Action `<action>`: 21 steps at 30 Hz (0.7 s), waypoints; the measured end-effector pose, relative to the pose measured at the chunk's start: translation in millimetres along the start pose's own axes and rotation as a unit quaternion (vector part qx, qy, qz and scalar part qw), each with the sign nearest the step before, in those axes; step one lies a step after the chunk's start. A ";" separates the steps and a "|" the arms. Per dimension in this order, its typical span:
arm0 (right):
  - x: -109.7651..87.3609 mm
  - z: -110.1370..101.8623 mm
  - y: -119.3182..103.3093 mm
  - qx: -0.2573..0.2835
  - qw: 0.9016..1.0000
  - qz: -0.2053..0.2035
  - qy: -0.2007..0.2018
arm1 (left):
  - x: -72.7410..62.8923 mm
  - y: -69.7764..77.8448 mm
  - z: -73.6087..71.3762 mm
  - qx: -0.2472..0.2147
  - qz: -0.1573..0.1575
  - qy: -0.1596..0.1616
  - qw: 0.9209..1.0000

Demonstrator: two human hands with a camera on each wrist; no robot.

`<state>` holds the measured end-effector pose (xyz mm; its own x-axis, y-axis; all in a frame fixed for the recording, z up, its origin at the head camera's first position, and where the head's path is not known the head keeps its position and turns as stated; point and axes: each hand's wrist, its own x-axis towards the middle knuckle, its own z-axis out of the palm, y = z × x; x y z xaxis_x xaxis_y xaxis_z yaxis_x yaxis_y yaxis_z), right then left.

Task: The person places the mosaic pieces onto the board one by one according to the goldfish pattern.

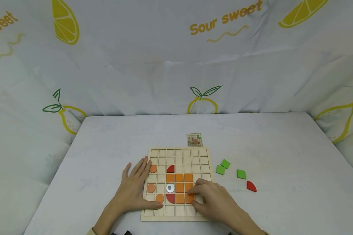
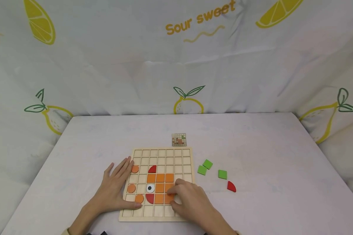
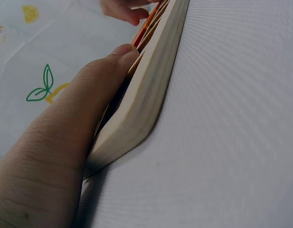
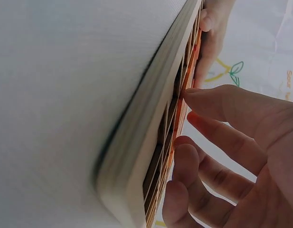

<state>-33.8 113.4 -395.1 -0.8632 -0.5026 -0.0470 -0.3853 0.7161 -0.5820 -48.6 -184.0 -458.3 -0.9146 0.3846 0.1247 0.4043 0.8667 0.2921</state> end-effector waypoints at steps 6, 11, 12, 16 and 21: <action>-1.7 -4.2 2.9 0.002 1.000 0.018 -0.006 | 0.2 -0.2 0.5 0.003 0.002 0.002 1.000; -5.2 -10.7 6.5 -0.006 0.999 0.039 -0.010 | 0.6 -0.1 0.5 0.005 0.003 0.003 1.000; -6.3 -12.3 7.7 -0.008 0.999 0.043 -0.009 | 0.6 -0.1 0.5 0.005 0.003 0.003 1.000; -10.8 -17.6 13.9 -0.010 0.998 0.054 0.006 | 0.5 -0.1 0.4 0.004 0.004 0.005 1.000; -15.9 -23.5 22.9 -0.010 0.997 0.068 0.024 | 0.5 -0.4 0.3 0.003 0.004 0.007 1.000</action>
<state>-36.6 149.2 -388.7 -0.9223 -0.3766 -0.0861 -0.2689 0.7859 -0.5568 -49.2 -184.1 -458.6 -0.9109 0.3876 0.1412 0.4124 0.8651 0.2855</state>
